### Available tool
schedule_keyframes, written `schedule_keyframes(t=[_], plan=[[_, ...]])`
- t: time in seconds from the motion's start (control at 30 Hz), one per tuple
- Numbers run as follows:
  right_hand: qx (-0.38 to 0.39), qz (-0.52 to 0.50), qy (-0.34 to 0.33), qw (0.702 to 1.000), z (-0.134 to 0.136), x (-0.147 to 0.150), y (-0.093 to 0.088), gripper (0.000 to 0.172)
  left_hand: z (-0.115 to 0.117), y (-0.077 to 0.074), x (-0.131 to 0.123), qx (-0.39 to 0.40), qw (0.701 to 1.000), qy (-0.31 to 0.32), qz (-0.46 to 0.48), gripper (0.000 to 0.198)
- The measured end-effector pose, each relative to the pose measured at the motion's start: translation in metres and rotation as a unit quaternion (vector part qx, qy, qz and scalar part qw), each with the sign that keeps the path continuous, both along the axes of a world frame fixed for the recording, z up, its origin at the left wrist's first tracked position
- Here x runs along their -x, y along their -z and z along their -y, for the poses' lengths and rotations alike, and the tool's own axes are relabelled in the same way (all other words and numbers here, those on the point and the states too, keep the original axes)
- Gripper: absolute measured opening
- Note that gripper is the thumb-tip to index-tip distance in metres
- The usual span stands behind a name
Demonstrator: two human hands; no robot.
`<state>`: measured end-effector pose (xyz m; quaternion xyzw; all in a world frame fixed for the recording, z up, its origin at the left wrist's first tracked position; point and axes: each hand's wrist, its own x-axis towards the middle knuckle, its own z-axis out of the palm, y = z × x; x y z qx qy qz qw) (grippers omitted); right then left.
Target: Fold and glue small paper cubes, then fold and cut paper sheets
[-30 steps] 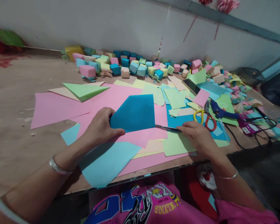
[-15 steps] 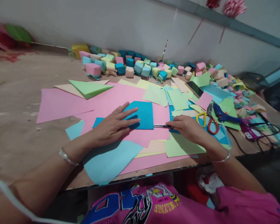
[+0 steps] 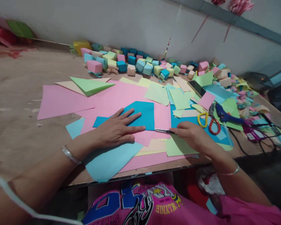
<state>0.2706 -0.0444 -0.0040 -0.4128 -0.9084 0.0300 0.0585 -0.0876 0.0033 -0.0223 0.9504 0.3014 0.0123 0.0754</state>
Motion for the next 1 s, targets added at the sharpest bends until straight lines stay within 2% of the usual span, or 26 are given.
schedule_keyframes(t=[0.17,0.33,0.6,1.0], plan=[[0.001,0.015,0.010,1.000,0.007,-0.001,0.002,0.046,-0.001,0.001,0.000,-0.004,1.000,0.003,0.001,0.055],[0.021,0.029,0.025,0.999,0.016,-0.007,-0.003,0.044,-0.001,0.003,0.000,0.003,1.000,0.003,-0.001,0.056],[-0.043,0.066,0.014,0.997,0.012,0.008,-0.011,0.042,0.001,0.004,-0.002,0.001,1.000,-0.001,0.011,0.050],[-0.023,0.052,0.015,0.998,0.021,0.011,0.000,0.045,0.003,0.001,-0.003,0.012,1.000,-0.014,0.020,0.049]])
